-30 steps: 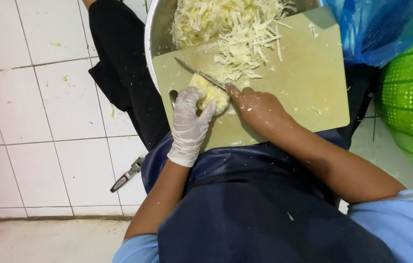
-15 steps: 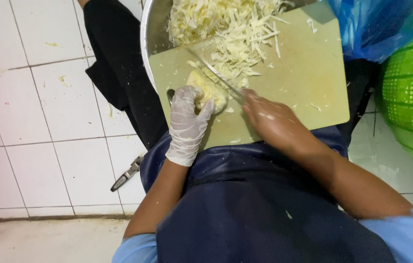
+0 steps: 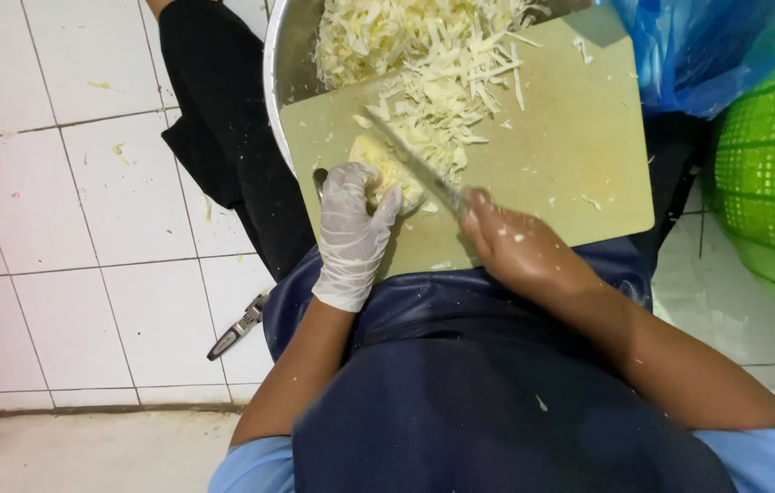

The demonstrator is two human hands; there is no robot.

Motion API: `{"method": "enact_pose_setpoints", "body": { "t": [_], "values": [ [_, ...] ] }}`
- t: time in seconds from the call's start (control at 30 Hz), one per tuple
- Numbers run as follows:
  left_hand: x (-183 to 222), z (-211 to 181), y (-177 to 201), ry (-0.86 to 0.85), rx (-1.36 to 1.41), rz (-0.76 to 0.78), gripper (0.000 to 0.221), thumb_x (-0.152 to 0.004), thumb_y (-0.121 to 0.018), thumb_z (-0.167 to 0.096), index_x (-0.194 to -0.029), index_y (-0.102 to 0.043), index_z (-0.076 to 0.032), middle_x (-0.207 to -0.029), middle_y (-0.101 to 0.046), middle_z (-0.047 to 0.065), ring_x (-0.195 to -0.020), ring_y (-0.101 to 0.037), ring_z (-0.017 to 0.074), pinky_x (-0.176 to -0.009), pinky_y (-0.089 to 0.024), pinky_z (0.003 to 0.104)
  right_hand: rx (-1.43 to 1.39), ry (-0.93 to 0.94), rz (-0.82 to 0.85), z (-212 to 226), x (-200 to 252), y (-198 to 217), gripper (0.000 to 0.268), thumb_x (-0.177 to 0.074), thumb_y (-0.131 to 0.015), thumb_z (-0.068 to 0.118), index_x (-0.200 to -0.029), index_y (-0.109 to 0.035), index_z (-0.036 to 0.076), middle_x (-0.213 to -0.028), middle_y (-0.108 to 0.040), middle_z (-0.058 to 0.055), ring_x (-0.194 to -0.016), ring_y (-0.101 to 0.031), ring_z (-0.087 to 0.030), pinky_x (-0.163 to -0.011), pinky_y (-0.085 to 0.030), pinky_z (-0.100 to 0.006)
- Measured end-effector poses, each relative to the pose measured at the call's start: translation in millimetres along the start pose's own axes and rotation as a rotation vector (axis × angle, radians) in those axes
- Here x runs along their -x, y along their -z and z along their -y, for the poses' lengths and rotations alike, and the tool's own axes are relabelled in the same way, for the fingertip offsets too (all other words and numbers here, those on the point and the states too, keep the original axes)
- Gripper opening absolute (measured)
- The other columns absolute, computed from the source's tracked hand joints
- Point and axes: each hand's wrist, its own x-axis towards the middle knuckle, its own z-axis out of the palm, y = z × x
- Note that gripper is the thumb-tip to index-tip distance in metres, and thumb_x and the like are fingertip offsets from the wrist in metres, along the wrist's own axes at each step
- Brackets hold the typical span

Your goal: A person is shredding cabbage using a knife on a cutting board while sitting on the floor.

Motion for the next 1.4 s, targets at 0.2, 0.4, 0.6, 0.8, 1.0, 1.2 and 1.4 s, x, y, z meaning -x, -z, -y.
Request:
{"method": "enact_pose_setpoints", "body": {
  "t": [0.2, 0.4, 0.6, 0.8, 1.0, 1.2, 1.4],
  "values": [
    [0.3, -3.1, 2.4, -0.022, -0.012, 0.011, 0.027, -0.081, -0.076, -0.022, -0.094, -0.060, -0.004, -0.096, -0.057, 0.014, -0.100, -0.058, 0.0342, -0.104, -0.034, 0.043, 0.212, 0.111, -0.115, -30.9, -34.9, -40.7, 0.043, -0.101, -0.037, 0.033, -0.134, -0.046, 0.006, -0.092, -0.067, -0.020, -0.079, -0.068, -0.041, -0.066, -0.055, -0.054],
    [0.1, 7.1, 5.9, -0.112, -0.062, 0.053, 0.028, -0.081, -0.076, -0.028, -0.094, -0.061, -0.009, -0.094, -0.055, 0.009, -0.096, -0.057, 0.0296, -0.103, -0.035, 0.039, 0.455, 0.228, -0.399, -52.7, -94.1, 24.2, 0.035, -0.096, -0.052, 0.026, -0.128, -0.057, 0.012, -0.091, -0.067, -0.014, -0.078, -0.070, -0.036, -0.064, -0.055, -0.050],
    [-9.4, 24.7, 4.2, -0.141, -0.002, 0.095, 0.032, -0.076, -0.081, -0.031, -0.092, -0.063, -0.009, -0.095, -0.055, 0.009, -0.091, -0.057, 0.0302, -0.092, -0.044, 0.040, 0.256, 0.190, -0.404, -25.0, -88.1, 19.2, 0.038, -0.095, -0.057, 0.025, -0.128, -0.055, 0.007, -0.099, -0.067, -0.016, -0.089, -0.067, -0.036, -0.071, -0.054, -0.048],
    [-7.8, -1.5, 29.8, -0.055, 0.100, 0.170, 0.054, -0.071, -0.083, -0.042, -0.110, -0.064, -0.011, -0.125, -0.048, 0.018, -0.117, -0.052, 0.0389, -0.105, -0.041, 0.044, -0.158, 0.145, -0.323, -1.1, -36.1, -14.4, 0.051, -0.089, -0.065, 0.034, -0.128, -0.053, 0.004, -0.115, -0.063, -0.025, -0.106, -0.059, -0.043, -0.086, -0.048, -0.054],
    [-9.6, -14.2, 46.7, 0.080, -0.192, 0.271, 0.111, -0.061, -0.087, -0.052, -0.148, -0.031, -0.010, -0.139, -0.040, 0.029, -0.131, -0.036, 0.0482, -0.111, -0.029, 0.054, -0.246, 0.091, -0.306, -33.7, -108.8, -88.9, 0.058, -0.088, -0.071, 0.033, -0.131, -0.051, 0.000, -0.123, -0.059, -0.024, -0.118, -0.055, -0.037, -0.098, -0.044, -0.048],
    [2.9, 9.9, 17.3, 0.033, -0.233, 0.199, 0.104, -0.062, -0.078, -0.067, -0.145, -0.039, -0.016, -0.133, -0.048, 0.018, -0.127, -0.040, 0.0408, -0.113, -0.021, 0.056, -0.470, 0.009, -0.270, -21.5, -78.6, -35.5, 0.061, -0.083, -0.076, 0.026, -0.133, -0.050, 0.002, -0.130, -0.054, -0.023, -0.125, -0.046, -0.040, -0.105, -0.037, -0.049],
    [-6.4, -19.0, 1.9, 0.106, -0.028, 0.280, 0.089, -0.065, -0.087, -0.033, -0.140, -0.041, -0.020, -0.129, -0.039, 0.010, -0.119, -0.053, 0.0375, -0.107, -0.044, 0.045, -0.508, -0.072, -0.195, -18.3, -73.2, -35.9, 0.061, -0.080, -0.075, 0.030, -0.133, -0.050, 0.011, -0.129, -0.056, -0.020, -0.125, -0.048, -0.037, -0.101, -0.041, -0.049]
  ]
}}
